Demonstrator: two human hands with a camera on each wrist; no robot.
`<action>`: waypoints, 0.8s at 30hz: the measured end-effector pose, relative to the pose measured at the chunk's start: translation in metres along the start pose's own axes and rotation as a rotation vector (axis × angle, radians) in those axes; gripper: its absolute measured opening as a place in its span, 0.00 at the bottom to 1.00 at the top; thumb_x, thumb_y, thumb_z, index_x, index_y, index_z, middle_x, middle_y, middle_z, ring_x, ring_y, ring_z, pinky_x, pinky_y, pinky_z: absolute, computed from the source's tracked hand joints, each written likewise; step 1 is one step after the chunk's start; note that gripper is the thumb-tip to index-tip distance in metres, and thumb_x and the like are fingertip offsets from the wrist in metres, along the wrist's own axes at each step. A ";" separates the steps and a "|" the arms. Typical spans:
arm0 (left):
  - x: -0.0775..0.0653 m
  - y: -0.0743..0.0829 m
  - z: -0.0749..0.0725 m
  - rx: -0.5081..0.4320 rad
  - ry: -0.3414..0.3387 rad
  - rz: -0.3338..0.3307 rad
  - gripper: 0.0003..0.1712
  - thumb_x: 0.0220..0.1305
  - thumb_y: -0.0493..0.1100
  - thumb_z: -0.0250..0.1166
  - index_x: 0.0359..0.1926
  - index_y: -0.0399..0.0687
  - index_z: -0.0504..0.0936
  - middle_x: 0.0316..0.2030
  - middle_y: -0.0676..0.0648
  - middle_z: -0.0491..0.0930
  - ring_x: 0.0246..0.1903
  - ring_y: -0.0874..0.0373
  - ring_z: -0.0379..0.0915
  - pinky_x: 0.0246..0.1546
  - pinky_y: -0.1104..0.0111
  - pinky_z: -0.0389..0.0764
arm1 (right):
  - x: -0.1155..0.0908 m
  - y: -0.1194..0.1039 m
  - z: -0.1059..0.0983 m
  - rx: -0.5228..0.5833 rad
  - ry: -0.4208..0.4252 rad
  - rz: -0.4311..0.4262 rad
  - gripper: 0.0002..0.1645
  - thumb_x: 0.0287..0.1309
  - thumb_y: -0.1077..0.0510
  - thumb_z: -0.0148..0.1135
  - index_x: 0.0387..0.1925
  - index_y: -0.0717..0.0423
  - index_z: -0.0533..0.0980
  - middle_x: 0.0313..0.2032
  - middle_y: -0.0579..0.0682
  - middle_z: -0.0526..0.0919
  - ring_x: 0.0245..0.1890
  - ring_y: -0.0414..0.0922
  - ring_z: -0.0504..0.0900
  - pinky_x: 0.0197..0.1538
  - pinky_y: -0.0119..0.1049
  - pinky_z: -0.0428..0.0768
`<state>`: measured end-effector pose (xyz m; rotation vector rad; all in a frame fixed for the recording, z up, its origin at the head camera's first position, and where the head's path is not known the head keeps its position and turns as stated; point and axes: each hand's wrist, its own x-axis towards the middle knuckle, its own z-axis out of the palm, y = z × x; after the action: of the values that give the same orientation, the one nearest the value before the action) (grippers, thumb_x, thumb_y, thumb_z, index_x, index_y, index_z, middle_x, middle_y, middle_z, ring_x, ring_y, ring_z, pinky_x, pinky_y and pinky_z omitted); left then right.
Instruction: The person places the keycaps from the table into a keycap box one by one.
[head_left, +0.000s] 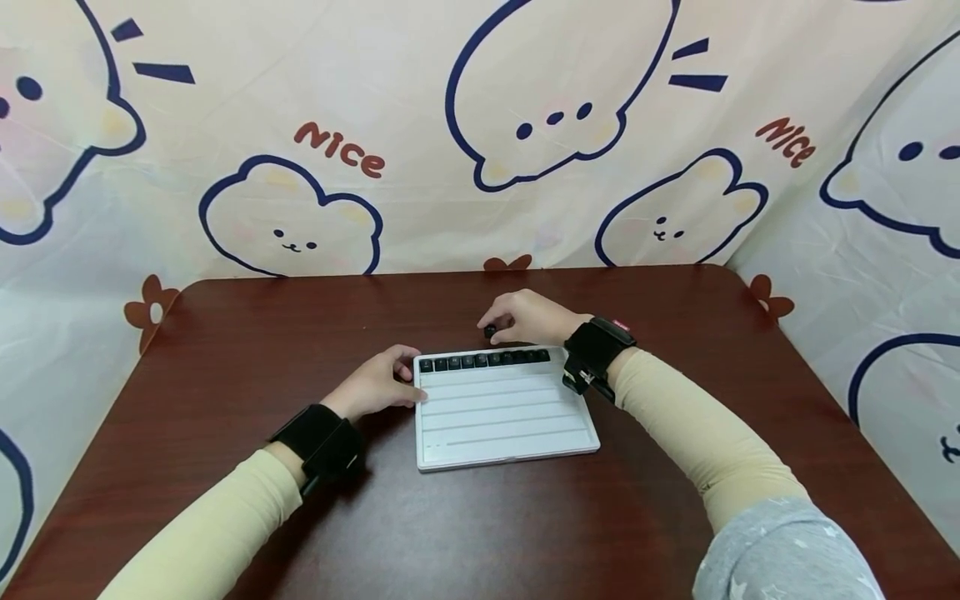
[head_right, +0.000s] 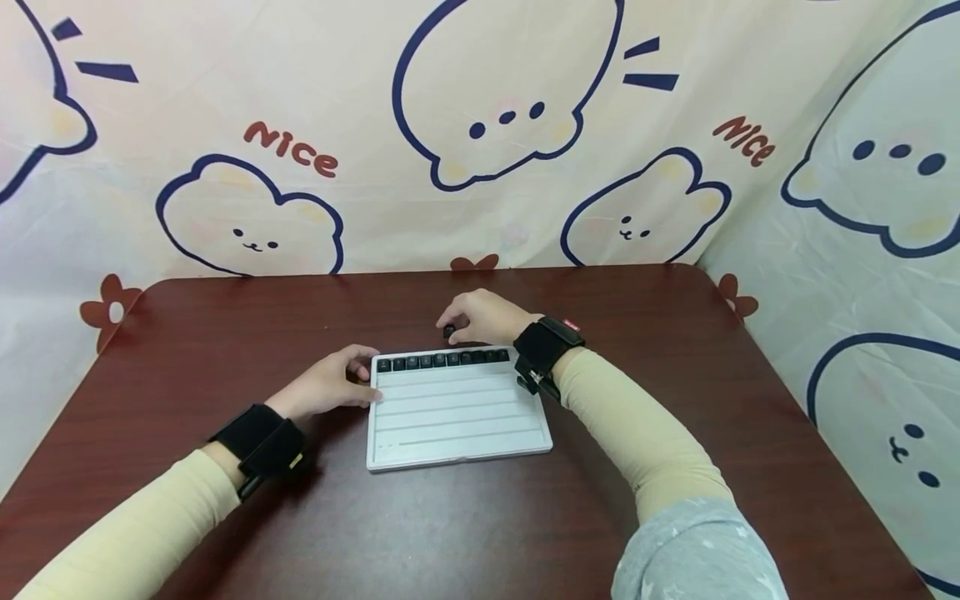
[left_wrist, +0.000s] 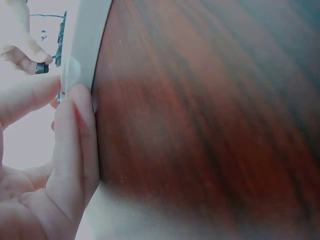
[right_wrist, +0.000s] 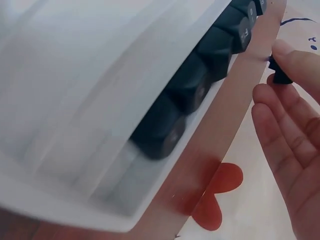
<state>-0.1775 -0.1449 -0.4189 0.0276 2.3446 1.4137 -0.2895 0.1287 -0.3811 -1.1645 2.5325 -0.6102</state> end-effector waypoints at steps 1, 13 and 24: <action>0.000 0.000 0.000 -0.002 -0.001 0.000 0.38 0.61 0.32 0.74 0.69 0.36 0.67 0.42 0.39 0.71 0.33 0.52 0.77 0.36 0.66 0.84 | -0.002 0.001 0.000 -0.006 0.006 -0.006 0.22 0.62 0.62 0.73 0.57 0.59 0.83 0.48 0.51 0.85 0.46 0.46 0.81 0.52 0.40 0.81; -0.005 0.000 0.002 0.040 0.004 -0.014 0.38 0.60 0.32 0.75 0.68 0.34 0.68 0.41 0.39 0.71 0.33 0.54 0.77 0.35 0.67 0.82 | -0.033 0.005 0.003 0.008 0.047 0.038 0.18 0.61 0.63 0.73 0.53 0.59 0.85 0.46 0.49 0.85 0.43 0.44 0.81 0.49 0.37 0.82; -0.004 0.003 0.002 0.023 0.004 0.012 0.38 0.60 0.31 0.74 0.68 0.33 0.68 0.42 0.39 0.71 0.33 0.53 0.77 0.35 0.67 0.83 | -0.064 0.023 -0.009 0.017 0.120 0.057 0.16 0.62 0.66 0.71 0.52 0.59 0.85 0.45 0.49 0.84 0.41 0.44 0.79 0.47 0.40 0.81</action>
<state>-0.1737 -0.1432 -0.4159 0.0453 2.3674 1.3931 -0.2676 0.1933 -0.3795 -1.0768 2.6447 -0.7059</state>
